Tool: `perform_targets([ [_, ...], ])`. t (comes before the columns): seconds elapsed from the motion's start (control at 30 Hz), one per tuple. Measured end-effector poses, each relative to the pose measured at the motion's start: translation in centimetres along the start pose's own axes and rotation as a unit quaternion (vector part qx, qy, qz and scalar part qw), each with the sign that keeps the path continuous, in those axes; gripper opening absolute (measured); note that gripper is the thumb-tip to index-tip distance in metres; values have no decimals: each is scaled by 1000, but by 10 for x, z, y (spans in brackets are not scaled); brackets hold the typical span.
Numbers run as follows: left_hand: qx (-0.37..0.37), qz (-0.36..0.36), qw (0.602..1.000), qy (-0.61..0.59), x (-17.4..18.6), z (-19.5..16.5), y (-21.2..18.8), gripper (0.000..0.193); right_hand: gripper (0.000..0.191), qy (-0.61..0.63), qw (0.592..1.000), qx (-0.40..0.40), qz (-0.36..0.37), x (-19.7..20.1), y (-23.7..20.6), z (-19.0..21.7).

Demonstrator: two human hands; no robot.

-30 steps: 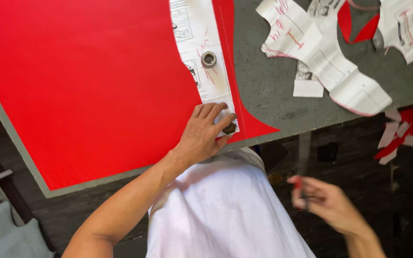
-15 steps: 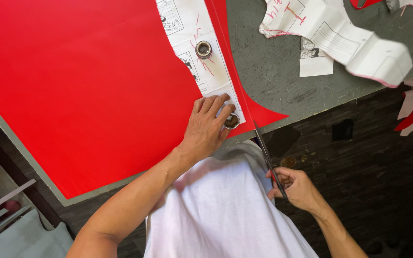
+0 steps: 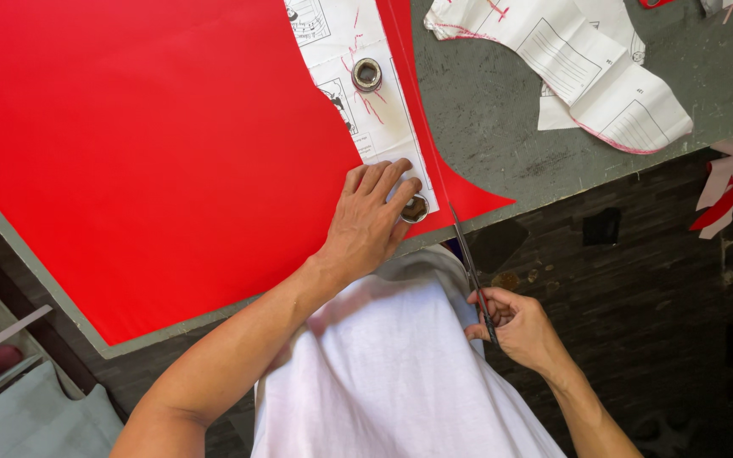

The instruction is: The person places a paper pattern on a red sheet, secures it with weights, and cuts the red material along the pattern using scissors. They then remove the pattern, mark the cut piece with a white marker, and repeat the process with another pattern piece.

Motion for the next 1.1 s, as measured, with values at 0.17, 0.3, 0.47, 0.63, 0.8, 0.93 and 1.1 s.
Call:
perform_targets([
  [0.17,-1,0,1000,1,0,1,-1,60,47,0,1000,0,7,0,1,-2],
  [0.3,-1,-1,1000,-1,0,1,-1,60,42,-11,1000,-19,3,0,1,-5],
  [0.47,2,1,1000,-6,-1,1,-1,60,40,13,1000,-7,-2,-3,2,1],
  [0.63,6,4,1000,-8,0,1,0,59,41,29,999,17,-22,-10,16,11],
  [0.8,1,0,1000,-5,1,2,0,61,38,70,997,16,-26,-15,19,17],
  [0.93,3,-4,1000,-9,1,3,-1,58,37,48,998,27,-28,-14,21,27],
  [1.1,5,-5,1000,-16,1,4,-1,57,39,-3,998,29,-48,-14,36,42],
])
Point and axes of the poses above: each hand's wrist, its own y-axis towards the middle knuckle, its own x-axis out of the back of the hand, z = x × y, the point moved 3 cm from there along y, towards the middle knuckle, and after that the axes turned 4 degrees about x, right-handed, at the moved point
